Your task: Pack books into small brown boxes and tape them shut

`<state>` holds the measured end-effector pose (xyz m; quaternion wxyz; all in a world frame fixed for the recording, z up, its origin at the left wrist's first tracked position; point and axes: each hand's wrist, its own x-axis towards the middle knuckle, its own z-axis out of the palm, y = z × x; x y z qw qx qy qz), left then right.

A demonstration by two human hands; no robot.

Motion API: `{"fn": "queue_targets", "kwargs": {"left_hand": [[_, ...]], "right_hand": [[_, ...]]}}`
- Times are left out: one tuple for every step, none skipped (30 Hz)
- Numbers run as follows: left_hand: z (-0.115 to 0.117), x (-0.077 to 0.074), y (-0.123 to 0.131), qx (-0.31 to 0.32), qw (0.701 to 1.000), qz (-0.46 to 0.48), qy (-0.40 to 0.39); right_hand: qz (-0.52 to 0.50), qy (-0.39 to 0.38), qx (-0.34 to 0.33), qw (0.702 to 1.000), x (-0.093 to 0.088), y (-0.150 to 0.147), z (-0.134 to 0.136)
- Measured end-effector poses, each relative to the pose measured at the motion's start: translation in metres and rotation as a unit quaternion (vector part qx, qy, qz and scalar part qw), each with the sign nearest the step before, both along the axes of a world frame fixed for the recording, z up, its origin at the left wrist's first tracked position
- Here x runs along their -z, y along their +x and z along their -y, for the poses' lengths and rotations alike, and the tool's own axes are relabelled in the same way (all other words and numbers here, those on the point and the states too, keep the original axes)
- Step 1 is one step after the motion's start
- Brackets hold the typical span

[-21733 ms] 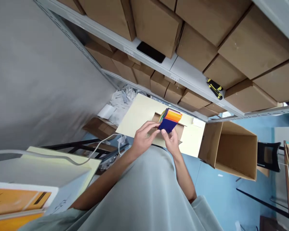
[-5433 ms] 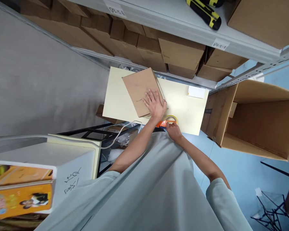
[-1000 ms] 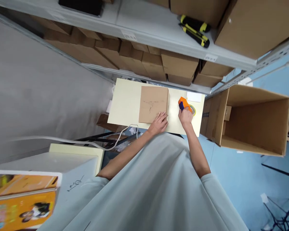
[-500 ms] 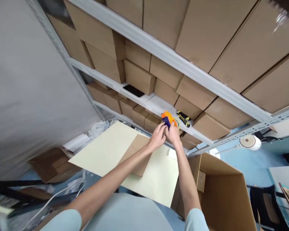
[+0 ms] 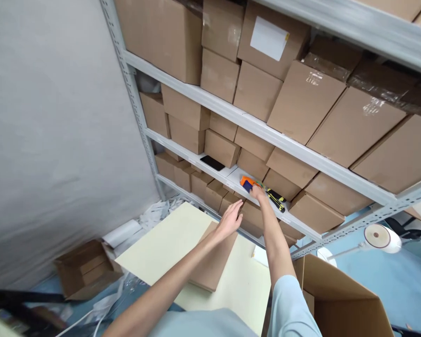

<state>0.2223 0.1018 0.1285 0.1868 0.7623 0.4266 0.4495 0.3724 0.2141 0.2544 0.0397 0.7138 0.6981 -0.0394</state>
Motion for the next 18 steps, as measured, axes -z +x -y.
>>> {"fn": "queue_targets", "kwargs": {"left_hand": [[0.004,0.006,-0.01,-0.006,1.0,-0.002,-0.009],[0.007,0.011,-0.021,-0.012,1.0,-0.004,-0.02],[0.011,0.018,-0.033,-0.017,0.999,-0.005,-0.032],[0.015,0.025,-0.046,-0.021,0.999,-0.006,-0.047],[0.021,0.034,-0.06,-0.026,0.998,-0.008,-0.065],[0.027,0.045,-0.076,-0.031,0.996,-0.01,-0.086],[0.034,0.057,-0.092,-0.04,0.993,-0.012,-0.111],[0.043,0.071,-0.109,-0.054,0.989,-0.014,-0.138],[0.053,0.085,-0.125,-0.073,0.983,-0.014,-0.166],[0.064,0.101,-0.141,-0.094,0.976,-0.014,-0.194],[0.077,0.116,-0.155,-0.113,0.969,-0.013,-0.222],[0.09,0.131,-0.167,-0.127,0.96,-0.011,-0.249],[0.103,0.144,-0.177,-0.136,0.951,-0.013,-0.278],[0.117,0.156,-0.184,-0.14,0.941,-0.017,-0.309],[0.129,0.166,-0.19,-0.138,0.929,-0.024,-0.342],[0.141,0.173,-0.193,-0.132,0.916,-0.032,-0.377],[0.151,0.179,-0.195,-0.124,0.902,-0.04,-0.412],[0.16,0.184,-0.195,-0.114,0.887,-0.044,-0.446]], "right_hand": [[0.0,0.006,0.002,1.0,0.002,0.0,-0.001],[0.001,0.01,0.005,1.0,0.005,0.001,0.0],[0.0,0.021,0.006,1.0,0.009,0.002,0.003],[-0.005,0.046,0.005,0.999,0.015,0.004,0.008],[-0.017,0.086,0.003,0.996,0.024,0.006,0.017],[-0.036,0.137,0.003,0.99,0.036,0.008,0.029],[-0.061,0.191,0.004,0.98,0.052,0.011,0.046],[-0.087,0.237,0.01,0.967,0.071,0.012,0.067],[-0.113,0.264,0.022,0.957,0.093,0.013,0.093],[-0.137,0.266,0.04,0.953,0.117,0.012,0.123],[-0.161,0.247,0.064,0.953,0.142,0.009,0.157],[-0.189,0.213,0.092,0.954,0.166,0.004,0.193],[-0.22,0.169,0.127,0.952,0.189,-0.003,0.231],[-0.252,0.12,0.167,0.946,0.21,-0.011,0.269],[-0.282,0.072,0.209,0.933,0.227,-0.02,0.304],[-0.304,0.03,0.249,0.919,0.242,-0.03,0.337],[-0.317,-0.006,0.277,0.907,0.254,-0.039,0.365],[-0.327,-0.038,0.282,0.901,0.264,-0.048,0.389]]}}
